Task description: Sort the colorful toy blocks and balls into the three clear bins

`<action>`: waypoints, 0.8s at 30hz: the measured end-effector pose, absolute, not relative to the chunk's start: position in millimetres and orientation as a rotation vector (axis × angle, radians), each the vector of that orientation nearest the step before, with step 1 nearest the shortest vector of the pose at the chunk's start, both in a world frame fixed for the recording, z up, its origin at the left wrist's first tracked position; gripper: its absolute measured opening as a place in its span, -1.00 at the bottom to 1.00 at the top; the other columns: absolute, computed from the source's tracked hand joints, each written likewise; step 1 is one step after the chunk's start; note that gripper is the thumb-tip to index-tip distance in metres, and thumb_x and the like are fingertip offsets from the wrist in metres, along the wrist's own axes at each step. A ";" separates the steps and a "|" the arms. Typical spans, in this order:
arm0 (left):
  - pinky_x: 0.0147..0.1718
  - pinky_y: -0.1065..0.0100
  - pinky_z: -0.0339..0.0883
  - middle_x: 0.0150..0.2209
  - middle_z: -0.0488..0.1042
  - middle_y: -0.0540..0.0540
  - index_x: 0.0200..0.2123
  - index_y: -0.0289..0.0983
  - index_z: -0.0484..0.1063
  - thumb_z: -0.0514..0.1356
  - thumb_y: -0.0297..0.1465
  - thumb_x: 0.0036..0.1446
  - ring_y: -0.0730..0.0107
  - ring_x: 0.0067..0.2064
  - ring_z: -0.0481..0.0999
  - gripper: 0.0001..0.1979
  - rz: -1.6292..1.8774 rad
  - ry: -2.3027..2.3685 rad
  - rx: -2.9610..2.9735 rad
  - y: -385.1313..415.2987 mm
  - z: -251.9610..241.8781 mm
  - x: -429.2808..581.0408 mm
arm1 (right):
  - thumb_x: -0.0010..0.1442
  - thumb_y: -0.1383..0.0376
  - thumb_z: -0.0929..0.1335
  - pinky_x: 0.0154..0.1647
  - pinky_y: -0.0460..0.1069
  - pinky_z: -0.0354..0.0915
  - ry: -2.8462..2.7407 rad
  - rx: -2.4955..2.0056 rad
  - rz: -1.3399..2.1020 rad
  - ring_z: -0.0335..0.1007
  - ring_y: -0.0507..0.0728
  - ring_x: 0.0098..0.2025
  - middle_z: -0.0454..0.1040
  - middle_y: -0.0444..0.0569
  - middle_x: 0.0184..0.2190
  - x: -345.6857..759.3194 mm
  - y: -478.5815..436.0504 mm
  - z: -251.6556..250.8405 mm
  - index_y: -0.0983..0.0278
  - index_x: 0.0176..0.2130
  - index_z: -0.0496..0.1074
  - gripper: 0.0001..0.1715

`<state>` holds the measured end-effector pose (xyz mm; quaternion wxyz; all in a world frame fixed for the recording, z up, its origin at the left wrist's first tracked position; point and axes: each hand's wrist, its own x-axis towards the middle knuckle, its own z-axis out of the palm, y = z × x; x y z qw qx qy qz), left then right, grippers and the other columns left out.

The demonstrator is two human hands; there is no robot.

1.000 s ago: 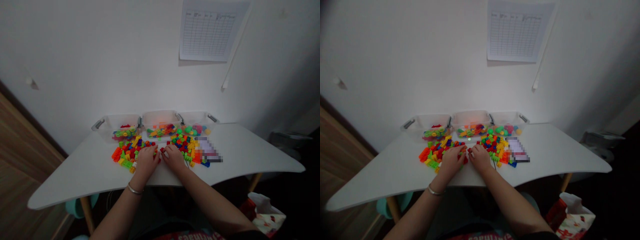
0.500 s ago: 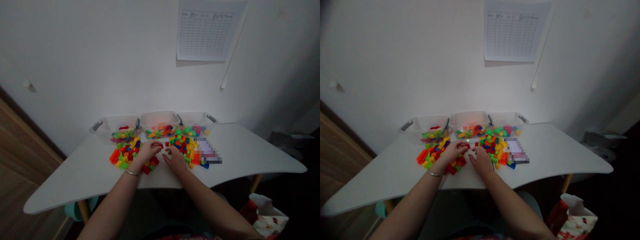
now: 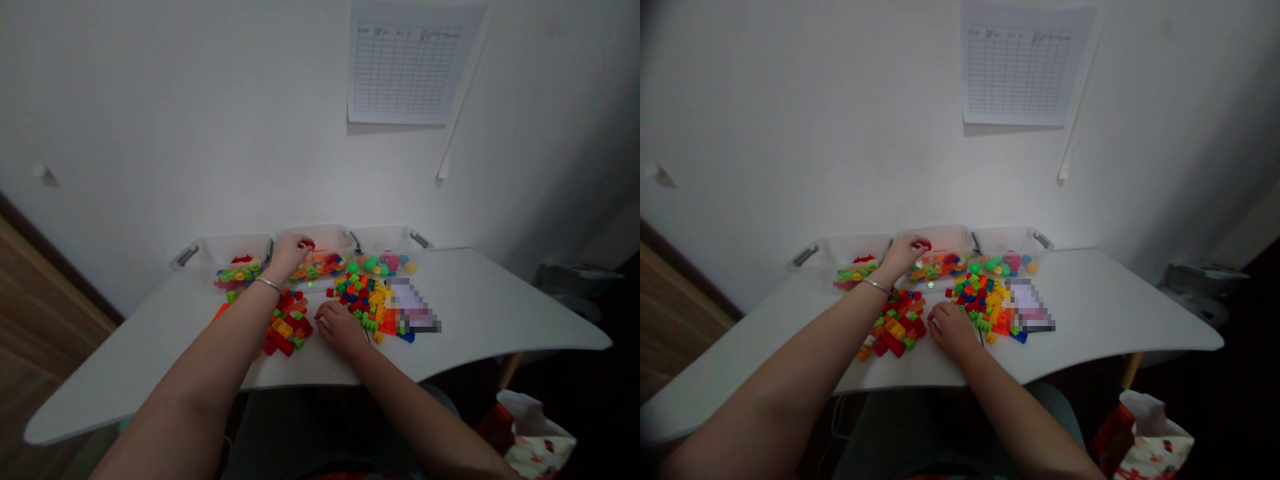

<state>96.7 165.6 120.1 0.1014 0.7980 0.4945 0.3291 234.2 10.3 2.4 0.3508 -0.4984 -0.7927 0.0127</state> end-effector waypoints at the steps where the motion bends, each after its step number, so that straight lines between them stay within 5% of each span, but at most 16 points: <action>1: -0.13 0.36 0.35 -0.14 0.59 -0.10 -0.14 -0.24 0.54 0.15 -0.37 0.13 0.36 -0.18 0.52 -0.75 0.936 1.511 2.334 168.9 119.5 100.2 | 0.23 0.39 0.30 -0.05 -0.02 0.33 -2.051 -1.291 0.039 0.40 0.11 -0.09 0.48 0.00 -0.18 234.3 10.1 3.0 0.24 -0.25 0.44 -0.89; 10: -0.26 0.40 0.32 -0.36 0.62 -0.04 -0.37 -0.19 0.60 0.14 -0.24 0.07 0.33 -0.30 0.53 -0.75 0.442 1.670 2.329 192.9 126.9 110.6 | 0.22 0.42 0.29 -0.03 -0.02 0.32 -1.966 -1.262 0.089 0.38 0.11 -0.11 0.47 -0.01 -0.20 236.6 16.8 0.5 0.24 -0.28 0.42 -0.88; 15: -0.11 0.23 0.33 -0.32 0.61 -0.16 -0.48 -0.24 0.61 -0.07 -0.08 0.19 0.22 -0.28 0.56 -0.45 0.158 1.726 2.321 193.9 129.5 116.6 | 0.19 0.44 0.29 -0.06 0.00 0.32 -1.922 -1.246 0.118 0.38 0.13 -0.13 0.45 -0.01 -0.24 238.5 23.6 -5.5 0.23 -0.29 0.40 -0.87; 19: -0.02 0.21 0.30 -0.18 0.61 -0.16 -0.43 -0.22 0.62 -0.18 -0.02 0.22 0.19 -0.17 0.57 -0.35 0.087 1.695 2.336 189.7 131.0 115.8 | 0.19 0.44 0.28 -0.06 0.01 0.32 -1.899 -1.228 0.141 0.37 0.14 -0.14 0.45 -0.01 -0.24 239.7 25.2 -7.5 0.22 -0.29 0.39 -0.86; 24: -0.02 0.32 0.30 -0.10 0.60 -0.15 -0.18 -0.26 0.58 -0.15 -0.14 0.25 0.25 -0.09 0.55 -0.46 0.230 1.600 2.386 177.3 134.3 109.9 | 0.18 0.44 0.28 -0.09 0.02 0.31 -1.893 -1.256 0.166 0.37 0.14 -0.15 0.43 -0.02 -0.25 240.7 26.0 -7.9 0.22 -0.29 0.38 -0.85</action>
